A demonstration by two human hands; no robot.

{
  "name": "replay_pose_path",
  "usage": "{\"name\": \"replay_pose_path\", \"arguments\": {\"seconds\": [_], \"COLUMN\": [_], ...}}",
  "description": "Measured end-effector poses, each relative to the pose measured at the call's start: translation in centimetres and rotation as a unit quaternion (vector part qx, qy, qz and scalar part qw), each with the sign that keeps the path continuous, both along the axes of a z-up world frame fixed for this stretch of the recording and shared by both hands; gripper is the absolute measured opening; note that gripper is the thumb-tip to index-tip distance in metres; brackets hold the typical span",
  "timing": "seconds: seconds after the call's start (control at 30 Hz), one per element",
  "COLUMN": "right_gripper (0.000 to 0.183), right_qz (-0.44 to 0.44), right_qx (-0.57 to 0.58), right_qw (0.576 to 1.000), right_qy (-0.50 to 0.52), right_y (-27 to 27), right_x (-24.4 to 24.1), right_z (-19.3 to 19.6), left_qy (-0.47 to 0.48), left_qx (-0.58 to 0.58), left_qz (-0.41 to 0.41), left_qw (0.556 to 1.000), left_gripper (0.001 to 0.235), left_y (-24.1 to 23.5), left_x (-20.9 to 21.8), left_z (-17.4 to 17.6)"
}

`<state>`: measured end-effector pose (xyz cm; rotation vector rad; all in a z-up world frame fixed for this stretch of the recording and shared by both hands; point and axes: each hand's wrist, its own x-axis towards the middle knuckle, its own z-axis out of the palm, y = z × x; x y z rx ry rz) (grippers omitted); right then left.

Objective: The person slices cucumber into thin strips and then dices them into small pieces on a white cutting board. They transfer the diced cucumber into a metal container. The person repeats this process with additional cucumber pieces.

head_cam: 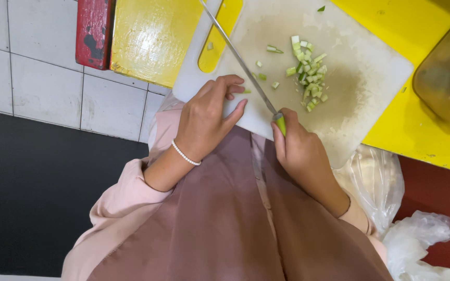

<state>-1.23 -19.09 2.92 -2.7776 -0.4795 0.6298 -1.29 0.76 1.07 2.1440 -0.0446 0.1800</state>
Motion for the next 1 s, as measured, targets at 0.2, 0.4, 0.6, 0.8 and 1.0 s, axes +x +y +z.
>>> {"name": "replay_pose_path", "arguments": {"seconds": [0.2,0.4,0.6,0.8,1.0], "right_gripper": [0.027,0.027,0.027,0.026,0.028], "right_qz": [-0.05,-0.062,-0.062,0.005,0.081], "right_qx": [0.011,0.0,0.004,-0.004,-0.027], "right_qw": [0.997,0.994,0.994,1.0,0.99], "right_qy": [0.062,0.087,0.092,0.025,-0.109], "right_y": [-1.1,-1.4,-1.0,0.0,1.8], "right_x": [-1.7,-2.2,-2.0,-1.7,-0.1], "right_z": [-0.3,-1.0,-0.7,-1.2,-1.0], "left_qy": [0.004,-0.003,-0.03,-0.031,-0.027], "left_qx": [0.008,0.026,0.027,0.041,0.055], "left_qz": [0.011,0.013,0.025,0.023,0.032], "left_qw": [1.0,1.0,0.999,0.998,0.998], "left_gripper": [0.029,0.024,0.024,0.026,0.027], "left_y": [0.8,0.6,0.4,0.2,-0.1], "left_x": [-0.3,0.2,0.3,0.3,0.3], "left_z": [-0.3,-0.7,-1.5,-1.6,-2.0]}}
